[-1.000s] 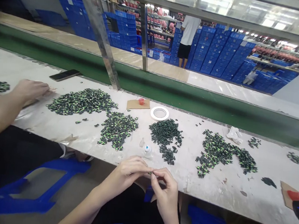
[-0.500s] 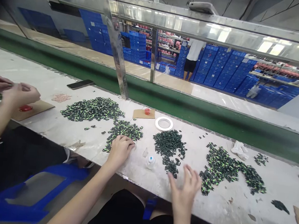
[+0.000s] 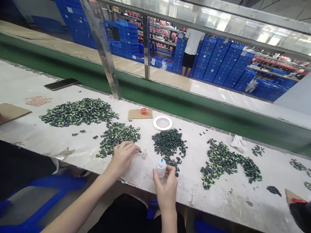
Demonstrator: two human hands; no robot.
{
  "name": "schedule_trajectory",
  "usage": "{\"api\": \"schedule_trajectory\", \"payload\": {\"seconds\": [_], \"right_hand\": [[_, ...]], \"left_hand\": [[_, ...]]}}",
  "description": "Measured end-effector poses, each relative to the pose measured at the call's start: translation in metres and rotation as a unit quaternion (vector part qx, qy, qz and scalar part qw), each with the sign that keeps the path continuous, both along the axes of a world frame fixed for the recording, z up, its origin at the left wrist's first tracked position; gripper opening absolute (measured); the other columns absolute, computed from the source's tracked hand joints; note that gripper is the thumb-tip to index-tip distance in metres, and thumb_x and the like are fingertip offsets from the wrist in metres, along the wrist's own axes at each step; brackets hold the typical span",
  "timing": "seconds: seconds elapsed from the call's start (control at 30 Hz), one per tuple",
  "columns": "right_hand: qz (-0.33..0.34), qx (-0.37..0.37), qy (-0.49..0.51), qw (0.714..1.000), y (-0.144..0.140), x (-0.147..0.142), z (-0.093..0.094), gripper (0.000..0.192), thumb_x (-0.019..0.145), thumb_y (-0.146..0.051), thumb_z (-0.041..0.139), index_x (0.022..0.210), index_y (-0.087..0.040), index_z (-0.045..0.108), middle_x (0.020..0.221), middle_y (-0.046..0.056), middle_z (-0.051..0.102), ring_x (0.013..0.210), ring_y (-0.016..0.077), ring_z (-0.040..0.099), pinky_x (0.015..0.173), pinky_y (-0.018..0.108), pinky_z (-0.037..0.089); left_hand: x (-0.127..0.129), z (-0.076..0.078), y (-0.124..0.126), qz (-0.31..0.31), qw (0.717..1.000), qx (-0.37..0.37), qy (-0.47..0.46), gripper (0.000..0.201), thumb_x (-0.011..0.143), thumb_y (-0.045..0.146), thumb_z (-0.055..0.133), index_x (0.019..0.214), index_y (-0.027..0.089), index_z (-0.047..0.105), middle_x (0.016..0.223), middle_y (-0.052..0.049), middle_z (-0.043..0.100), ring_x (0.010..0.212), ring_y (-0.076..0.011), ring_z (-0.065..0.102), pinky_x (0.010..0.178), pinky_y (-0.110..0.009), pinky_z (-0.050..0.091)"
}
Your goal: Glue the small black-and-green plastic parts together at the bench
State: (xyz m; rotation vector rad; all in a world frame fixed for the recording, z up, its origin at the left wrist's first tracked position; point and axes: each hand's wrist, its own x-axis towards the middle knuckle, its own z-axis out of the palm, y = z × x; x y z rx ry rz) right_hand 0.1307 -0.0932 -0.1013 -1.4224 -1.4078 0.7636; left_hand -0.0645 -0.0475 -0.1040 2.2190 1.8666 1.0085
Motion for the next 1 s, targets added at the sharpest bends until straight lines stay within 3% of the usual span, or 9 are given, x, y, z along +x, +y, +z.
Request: {"api": "schedule_trajectory", "payload": {"seconds": [0.13,0.27,0.4,0.63,0.8,1.0], "right_hand": [[-0.089,0.044,0.063,0.993,-0.013,0.014,0.002,0.030,0.073,-0.042,0.072,0.084,-0.018,0.059,0.072,0.002,0.066,0.063,0.0178,0.063,0.057,0.026,0.051],[-0.107,0.060,0.090,0.988,-0.016,0.016,0.001,0.031,0.071,-0.044,0.072,0.079,-0.015,0.065,0.069,0.004,0.067,0.063,0.0198,0.064,0.056,0.028,0.050],[-0.150,0.053,0.074,0.985,-0.017,0.011,-0.001,0.035,0.074,-0.050,0.067,0.074,-0.015,0.066,0.063,0.003,0.066,0.058,0.0185,0.062,0.053,0.027,0.049],[-0.196,0.078,-0.061,0.976,-0.017,0.006,-0.004,0.040,0.078,-0.054,0.060,0.067,-0.016,0.064,0.052,0.001,0.060,0.047,0.0148,0.053,0.046,0.024,0.041],[-0.195,0.104,-0.106,0.970,-0.017,0.006,-0.003,0.043,0.081,-0.054,0.057,0.059,-0.017,0.056,0.045,-0.002,0.051,0.041,0.0119,0.045,0.043,0.023,0.036],[-0.185,0.107,-0.107,0.971,-0.015,0.004,-0.002,0.041,0.082,-0.051,0.057,0.058,-0.018,0.055,0.045,-0.003,0.050,0.041,0.0114,0.045,0.043,0.022,0.036]], "left_hand": [[0.028,-0.009,-0.025,-0.105,0.993,-0.005,-0.055,0.019,0.087,0.008,0.055,0.088,0.022,0.066,0.088,-0.001,0.074,0.097,-0.0226,0.060,0.084,-0.041,0.037],[0.035,-0.022,-0.032,-0.134,0.981,0.002,-0.138,0.013,0.083,0.013,0.063,0.080,0.024,0.069,0.084,-0.001,0.075,0.097,-0.0236,0.062,0.084,-0.040,0.045],[0.032,-0.026,-0.028,-0.116,0.968,-0.020,-0.223,0.008,0.079,0.017,0.069,0.083,0.023,0.071,0.086,-0.004,0.074,0.096,-0.0233,0.065,0.082,-0.036,0.054],[0.035,-0.024,-0.030,-0.111,0.943,-0.063,-0.307,0.006,0.079,0.022,0.068,0.084,0.019,0.069,0.085,-0.005,0.070,0.074,-0.0176,0.072,0.075,-0.031,0.059],[0.035,-0.024,-0.030,-0.109,0.941,-0.065,-0.313,0.007,0.080,0.025,0.068,0.083,0.018,0.069,0.085,-0.006,0.071,0.073,-0.0175,0.072,0.074,-0.030,0.061],[0.034,-0.023,-0.031,-0.109,0.944,-0.072,-0.302,0.006,0.079,0.024,0.068,0.082,0.019,0.069,0.085,-0.006,0.072,0.075,-0.0192,0.073,0.073,-0.031,0.061]]}}
